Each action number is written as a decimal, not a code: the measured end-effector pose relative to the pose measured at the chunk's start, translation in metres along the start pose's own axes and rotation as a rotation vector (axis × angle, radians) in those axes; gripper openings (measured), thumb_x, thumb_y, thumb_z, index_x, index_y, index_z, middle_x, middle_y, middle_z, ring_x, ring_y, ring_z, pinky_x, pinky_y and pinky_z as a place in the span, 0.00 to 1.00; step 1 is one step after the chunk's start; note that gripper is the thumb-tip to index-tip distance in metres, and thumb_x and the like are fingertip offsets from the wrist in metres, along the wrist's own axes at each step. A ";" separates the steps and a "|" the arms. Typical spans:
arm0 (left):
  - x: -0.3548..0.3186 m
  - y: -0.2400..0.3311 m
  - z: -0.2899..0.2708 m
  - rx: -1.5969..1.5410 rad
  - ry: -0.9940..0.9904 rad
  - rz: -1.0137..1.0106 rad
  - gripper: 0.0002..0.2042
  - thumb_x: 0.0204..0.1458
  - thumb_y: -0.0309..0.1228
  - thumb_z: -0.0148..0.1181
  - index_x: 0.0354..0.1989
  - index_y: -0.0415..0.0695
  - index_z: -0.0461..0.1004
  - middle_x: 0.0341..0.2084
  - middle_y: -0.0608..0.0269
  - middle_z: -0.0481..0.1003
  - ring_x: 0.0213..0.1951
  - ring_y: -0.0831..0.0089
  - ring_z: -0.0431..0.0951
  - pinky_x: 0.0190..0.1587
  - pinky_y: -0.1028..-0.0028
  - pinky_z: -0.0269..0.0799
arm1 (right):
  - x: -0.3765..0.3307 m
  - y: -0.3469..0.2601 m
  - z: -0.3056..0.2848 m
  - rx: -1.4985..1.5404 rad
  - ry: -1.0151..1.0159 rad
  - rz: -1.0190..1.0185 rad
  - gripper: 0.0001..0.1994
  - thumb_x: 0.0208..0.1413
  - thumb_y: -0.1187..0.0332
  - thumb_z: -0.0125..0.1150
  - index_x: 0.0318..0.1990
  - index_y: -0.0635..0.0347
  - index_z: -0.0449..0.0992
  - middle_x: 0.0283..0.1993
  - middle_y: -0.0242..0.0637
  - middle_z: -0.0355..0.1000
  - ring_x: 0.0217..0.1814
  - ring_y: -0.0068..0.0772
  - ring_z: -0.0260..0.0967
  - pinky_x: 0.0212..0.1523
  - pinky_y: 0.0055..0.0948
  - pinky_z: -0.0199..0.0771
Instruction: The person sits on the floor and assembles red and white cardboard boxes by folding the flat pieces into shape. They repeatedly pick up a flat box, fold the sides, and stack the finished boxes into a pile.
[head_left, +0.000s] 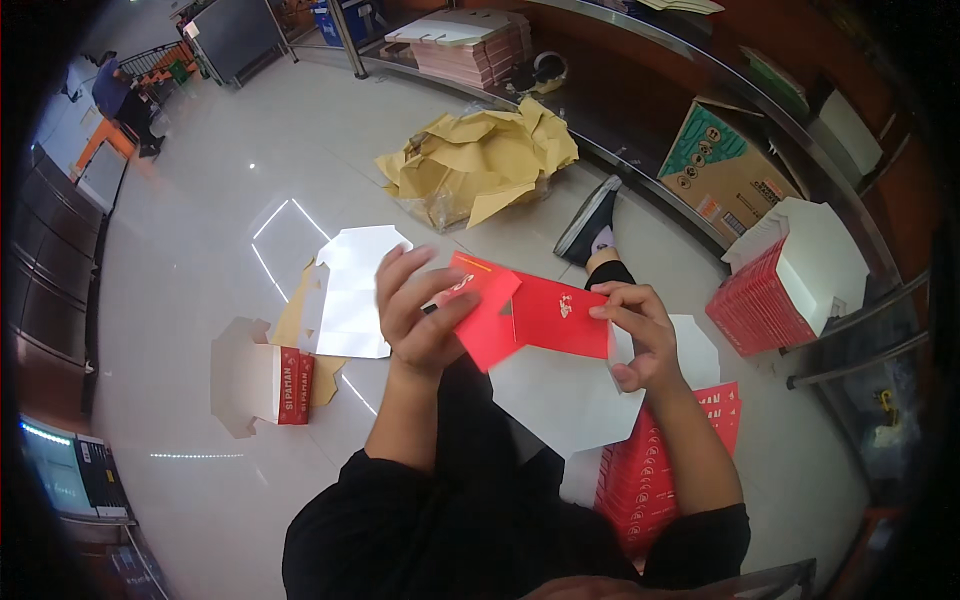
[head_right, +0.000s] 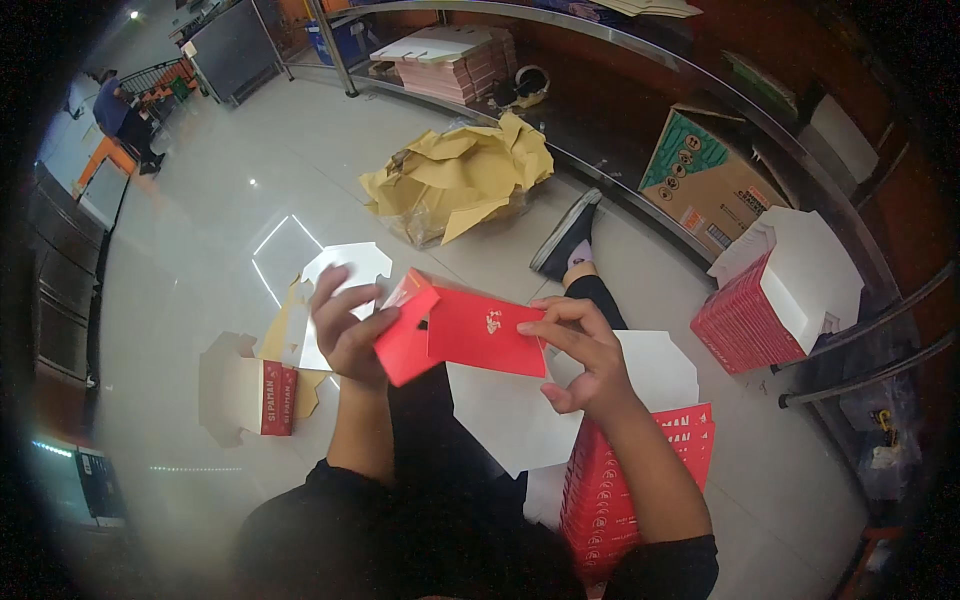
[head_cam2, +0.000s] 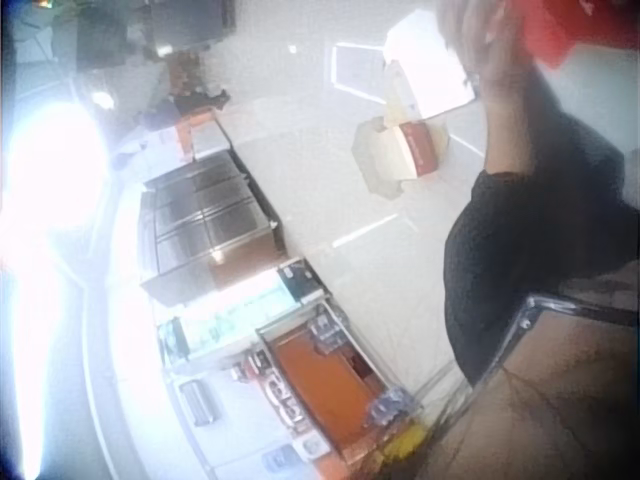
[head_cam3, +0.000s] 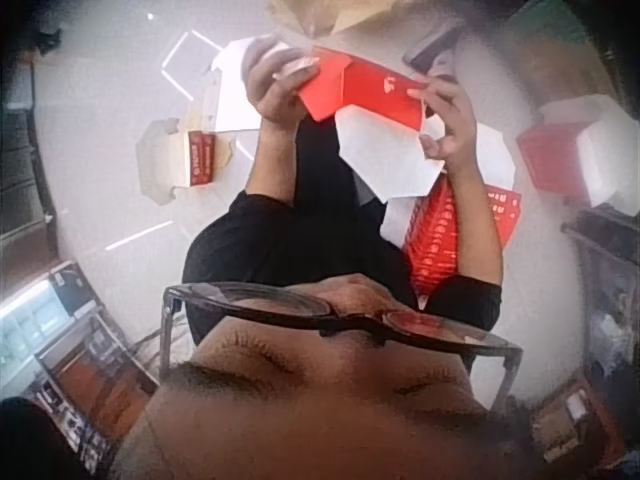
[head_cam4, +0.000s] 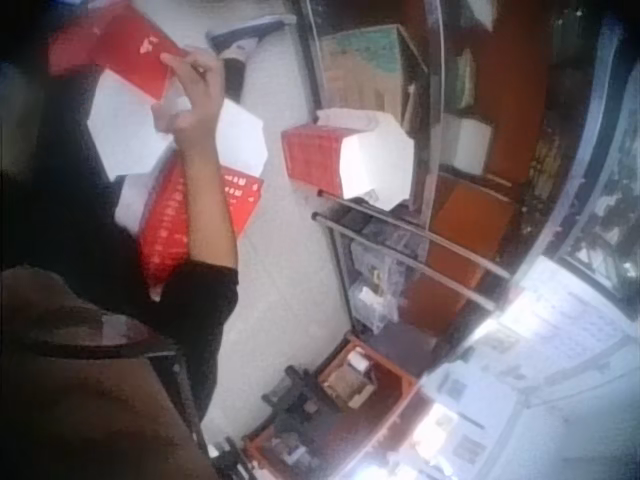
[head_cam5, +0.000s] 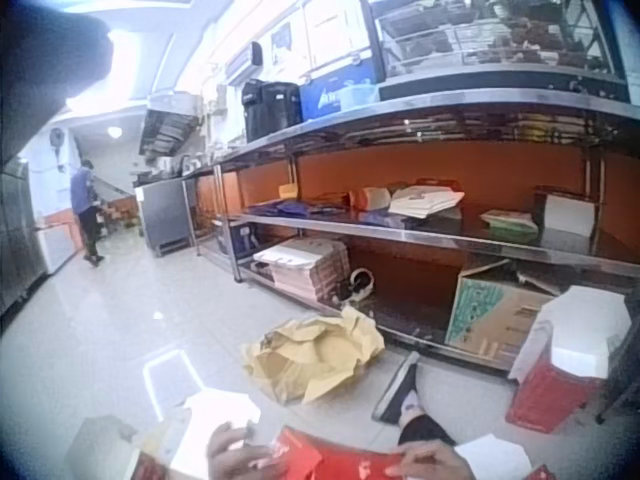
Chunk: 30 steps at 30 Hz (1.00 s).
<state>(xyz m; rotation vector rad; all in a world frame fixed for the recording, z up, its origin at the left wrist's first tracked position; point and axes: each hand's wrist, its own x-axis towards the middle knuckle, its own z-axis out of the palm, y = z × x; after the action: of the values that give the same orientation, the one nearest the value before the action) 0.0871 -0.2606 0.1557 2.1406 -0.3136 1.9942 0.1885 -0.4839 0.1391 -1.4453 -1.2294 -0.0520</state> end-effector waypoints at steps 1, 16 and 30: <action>0.000 -0.003 -0.001 -0.173 -0.072 -0.076 0.11 0.37 0.30 0.66 0.27 0.44 0.70 0.31 0.61 0.70 0.28 0.69 0.72 0.37 0.64 0.69 | 0.000 0.000 0.001 0.012 0.000 0.003 0.25 0.33 0.56 0.59 0.40 0.62 0.75 0.37 0.40 0.61 0.47 0.40 0.63 0.49 0.36 0.64; -0.081 0.079 0.031 -1.216 0.105 -1.238 0.26 0.42 0.42 0.61 0.45 0.44 0.56 0.35 0.61 0.61 0.35 0.71 0.63 0.37 0.76 0.62 | 0.000 0.000 0.000 -0.083 0.198 0.201 0.33 0.36 0.43 0.59 0.43 0.64 0.72 0.40 0.39 0.60 0.50 0.41 0.59 0.49 0.34 0.61; -0.038 0.073 0.031 -1.785 -0.165 -1.502 0.20 0.53 0.23 0.48 0.54 0.45 0.55 0.50 0.57 0.63 0.51 0.64 0.66 0.49 0.63 0.69 | -0.005 -0.009 0.008 -0.216 0.198 -0.118 0.25 0.34 0.42 0.63 0.30 0.52 0.66 0.44 0.38 0.58 0.53 0.45 0.54 0.52 0.43 0.58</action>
<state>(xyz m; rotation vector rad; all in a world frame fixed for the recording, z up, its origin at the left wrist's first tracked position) 0.0929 -0.3391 0.1158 0.6526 -0.1917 0.1700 0.1751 -0.4831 0.1392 -1.5114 -1.1707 -0.4100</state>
